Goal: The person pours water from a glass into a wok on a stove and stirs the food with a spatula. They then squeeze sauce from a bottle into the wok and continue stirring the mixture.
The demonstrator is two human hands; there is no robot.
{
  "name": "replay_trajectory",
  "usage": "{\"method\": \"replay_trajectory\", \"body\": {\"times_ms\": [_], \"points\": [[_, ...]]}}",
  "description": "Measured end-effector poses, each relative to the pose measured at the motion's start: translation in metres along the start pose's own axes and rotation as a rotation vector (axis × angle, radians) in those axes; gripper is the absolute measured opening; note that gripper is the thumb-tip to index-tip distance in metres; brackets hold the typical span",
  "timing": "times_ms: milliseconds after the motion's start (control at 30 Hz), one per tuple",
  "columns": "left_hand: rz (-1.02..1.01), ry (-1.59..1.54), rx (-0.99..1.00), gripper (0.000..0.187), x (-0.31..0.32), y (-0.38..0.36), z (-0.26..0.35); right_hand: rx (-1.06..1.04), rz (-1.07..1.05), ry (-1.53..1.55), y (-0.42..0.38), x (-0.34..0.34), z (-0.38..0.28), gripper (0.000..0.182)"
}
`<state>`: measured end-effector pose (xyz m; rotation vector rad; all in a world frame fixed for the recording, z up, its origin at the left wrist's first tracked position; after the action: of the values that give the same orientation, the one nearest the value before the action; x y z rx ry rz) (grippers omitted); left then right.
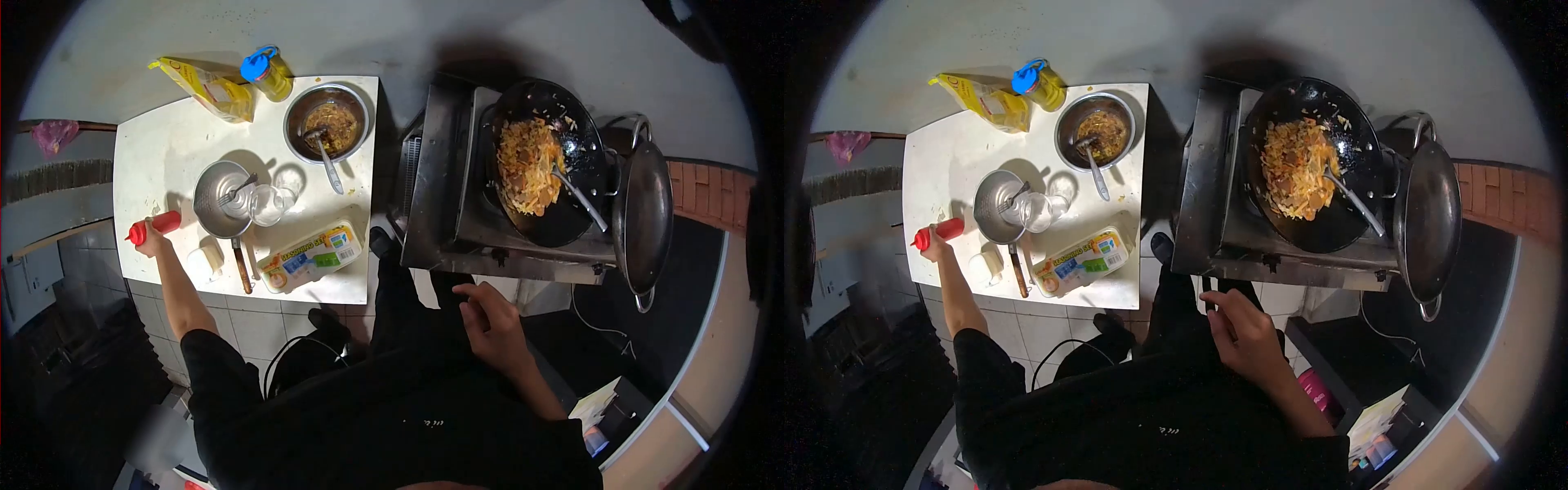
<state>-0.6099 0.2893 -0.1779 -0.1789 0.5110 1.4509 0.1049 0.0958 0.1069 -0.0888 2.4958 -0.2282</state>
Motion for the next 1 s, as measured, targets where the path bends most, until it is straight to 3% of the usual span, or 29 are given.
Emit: {"method": "replay_trajectory", "body": {"times_ms": [67, 133, 267, 367, 400, 433, 500, 533, 567, 600, 667, 733, 800, 867, 933, 1000], "points": [[0.055, -0.038, -0.007, 0.070, -0.008, -0.018, 0.025, -0.008, -0.006, 0.008, 0.001, 0.000, -0.001, 0.029], [0.144, -0.134, 0.223, 0.073, -0.019, -0.033, 0.054, -0.023, -0.012, 0.014, 0.001, -0.003, -0.001, 0.029], [0.078, -0.178, 0.592, 0.061, -0.070, -0.089, 0.158, -0.051, -0.030, 0.069, 0.001, -0.007, 0.001, 0.026], [-0.018, -0.237, 0.708, 0.055, -0.118, -0.158, 0.250, -0.102, -0.078, 0.165, 0.004, -0.006, 0.001, 0.024], [-0.012, -0.247, 0.716, 0.055, -0.129, -0.176, 0.272, -0.141, -0.108, 0.239, 0.006, -0.005, -0.001, 0.024], [-0.133, -0.350, 0.698, 0.056, -0.140, -0.196, 0.293, -0.153, -0.103, 0.243, 0.009, -0.006, -0.005, 0.024], [-0.290, -0.481, 0.655, 0.057, -0.158, -0.241, 0.333, -0.162, -0.335, 0.403, 0.015, -0.006, -0.014, 0.024], [-0.317, -0.477, 0.673, 0.055, -0.166, -0.267, 0.351, -0.179, -0.330, 0.406, 0.016, 0.001, -0.015, 0.024], [-0.377, -0.505, 0.661, 0.055, -0.172, -0.292, 0.366, -0.165, -0.373, 0.697, 0.017, 0.011, -0.012, 0.028], [-0.438, -0.529, 0.647, 0.054, -0.179, -0.318, 0.377, -0.146, -0.418, 0.989, 0.017, 0.015, -0.010, 0.033], [-0.538, -0.590, 0.635, 0.053, -0.193, -0.382, 0.398, -0.037, -0.604, 1.098, 0.027, -0.003, -0.013, 0.054], [-0.626, -0.567, 0.660, 0.054, -0.214, -0.448, 0.415, 0.040, -0.649, 1.365, 0.030, -0.006, -0.008, 0.076], [-0.827, -0.692, 0.495, 0.061, -0.225, -0.511, 0.411, 0.192, -0.672, 1.754, 0.030, -0.024, -0.001, 0.080], [-0.958, -0.532, 0.632, 0.065, -0.248, -0.571, 0.402, 0.001, -0.775, 2.286, 0.041, -0.038, 0.029, 0.076], [-1.029, -0.759, 0.699, 0.066, -0.262, -0.632, 0.396, 0.310, -0.274, 2.143, 0.029, -0.094, 0.015, 0.074], [-1.053, -0.919, 0.837, 0.068, -0.256, -0.677, 0.366, 0.095, -0.327, 2.217, 0.032, -0.108, 0.053, 0.064]]}}
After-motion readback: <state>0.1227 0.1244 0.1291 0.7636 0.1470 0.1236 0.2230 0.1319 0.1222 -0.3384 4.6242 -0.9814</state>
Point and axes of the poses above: each hand's wrist, its own y-axis towards the middle knuckle, its own x-axis out of the palm, z = x × y, the point moved 1 cm from there along y, towards the middle knuckle, and after that the axes turned 5 degrees about z, right-handed, at the moved point
